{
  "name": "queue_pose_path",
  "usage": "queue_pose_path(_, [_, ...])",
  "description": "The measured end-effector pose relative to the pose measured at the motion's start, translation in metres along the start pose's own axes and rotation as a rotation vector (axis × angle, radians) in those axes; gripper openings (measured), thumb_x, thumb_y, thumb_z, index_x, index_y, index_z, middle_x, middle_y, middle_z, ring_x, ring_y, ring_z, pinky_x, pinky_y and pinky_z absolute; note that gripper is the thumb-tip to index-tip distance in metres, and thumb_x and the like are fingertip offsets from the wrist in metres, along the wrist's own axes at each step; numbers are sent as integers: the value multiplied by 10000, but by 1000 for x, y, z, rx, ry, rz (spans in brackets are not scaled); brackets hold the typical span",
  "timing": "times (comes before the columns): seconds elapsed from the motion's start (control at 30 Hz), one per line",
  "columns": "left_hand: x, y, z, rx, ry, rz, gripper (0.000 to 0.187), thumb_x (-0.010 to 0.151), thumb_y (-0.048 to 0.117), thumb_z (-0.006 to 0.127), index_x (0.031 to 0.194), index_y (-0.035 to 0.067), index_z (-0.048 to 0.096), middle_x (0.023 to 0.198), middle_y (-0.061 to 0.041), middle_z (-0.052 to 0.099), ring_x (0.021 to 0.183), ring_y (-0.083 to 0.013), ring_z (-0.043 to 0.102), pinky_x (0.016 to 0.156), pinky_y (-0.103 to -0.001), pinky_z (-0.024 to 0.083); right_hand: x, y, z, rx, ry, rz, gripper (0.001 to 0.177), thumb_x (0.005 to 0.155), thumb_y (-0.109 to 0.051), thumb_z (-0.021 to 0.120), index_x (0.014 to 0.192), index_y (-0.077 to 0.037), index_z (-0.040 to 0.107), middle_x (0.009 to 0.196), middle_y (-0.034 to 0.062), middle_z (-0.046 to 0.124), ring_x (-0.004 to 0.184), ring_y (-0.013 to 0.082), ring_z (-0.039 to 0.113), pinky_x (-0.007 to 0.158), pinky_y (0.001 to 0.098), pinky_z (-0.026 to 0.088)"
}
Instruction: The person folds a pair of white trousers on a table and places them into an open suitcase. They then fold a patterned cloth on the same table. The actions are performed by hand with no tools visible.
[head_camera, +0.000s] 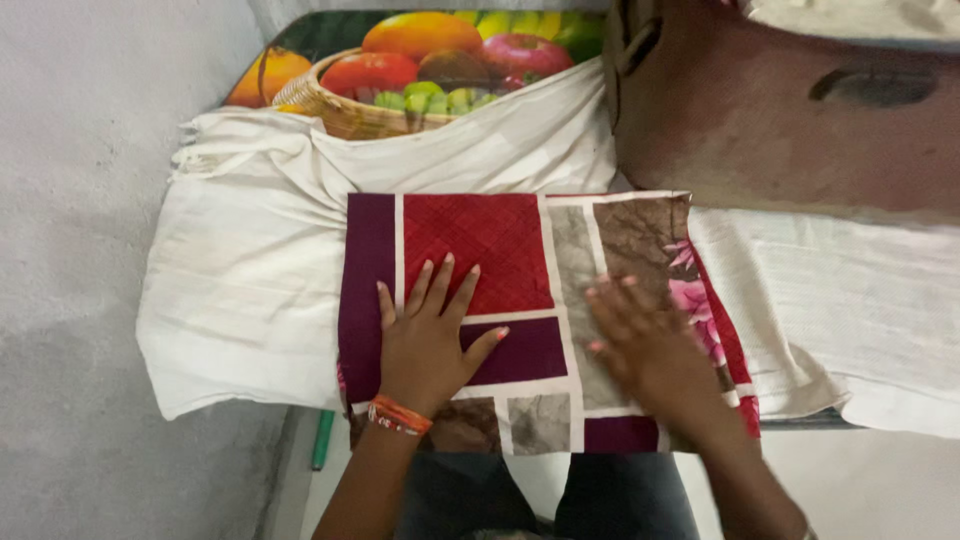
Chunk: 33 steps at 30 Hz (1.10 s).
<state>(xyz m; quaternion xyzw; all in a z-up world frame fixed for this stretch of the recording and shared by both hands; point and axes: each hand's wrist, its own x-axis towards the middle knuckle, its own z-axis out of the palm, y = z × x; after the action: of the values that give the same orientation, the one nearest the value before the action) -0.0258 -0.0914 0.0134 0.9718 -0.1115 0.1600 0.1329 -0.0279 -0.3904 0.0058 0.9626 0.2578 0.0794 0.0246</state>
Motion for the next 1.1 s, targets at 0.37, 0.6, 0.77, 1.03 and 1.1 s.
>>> queue_pose_path(0.37, [1, 0, 4, 43, -16, 3, 822, 885, 769, 490, 1501, 226, 484, 1595, -131, 376, 1492, -324, 289, 1140, -729, 104, -8, 36, -7, -62, -94, 406, 694, 1014, -608, 222, 1603, -248, 157, 1714, -22, 85, 1570, 183, 24, 1185, 633, -12])
queue_pose_path(0.6, [-1, 1, -3, 12, -17, -5, 822, 863, 744, 518, 1505, 232, 485, 1595, -115, 389, 1480, -308, 307, 1143, -695, 128, 22, -36, -12, 15, -201, 16, 763, 1008, -605, 257, 1609, -175, 66, 1697, 1, 32, 1571, 187, -6, 1232, 530, -10])
queue_pose_path(0.77, [-5, -6, -4, 16, -12, 4, 795, 892, 743, 503, 1517, 252, 478, 1605, -98, 397, 1499, -295, 313, 1184, -652, 145, 1, 8, -8, 29, -33, 18, 696, 1056, -544, 256, 1611, -132, 174, 1678, 71, 124, 1555, 283, 60, 1235, 531, 44])
queue_pose_path(1.03, [-4, -3, 5, 29, 2, 11, 827, 921, 757, 426, 1556, 228, 420, 1616, -157, 345, 1497, -328, 272, 1176, -630, 108, -19, 28, -22, -79, -171, 506, 700, 1024, -605, 250, 1606, -217, 241, 1710, -17, 145, 1593, 147, 88, 1255, 546, 49])
queue_pose_path(1.1, [-3, 10, 12, 81, 49, 64, 834, 954, 752, 400, 1578, 200, 401, 1616, -181, 334, 1489, -344, 272, 1174, -632, 97, -2, 14, -21, -17, -53, 301, 722, 1028, -587, 274, 1603, -154, 215, 1692, 48, 137, 1551, 187, 95, 1225, 539, 62])
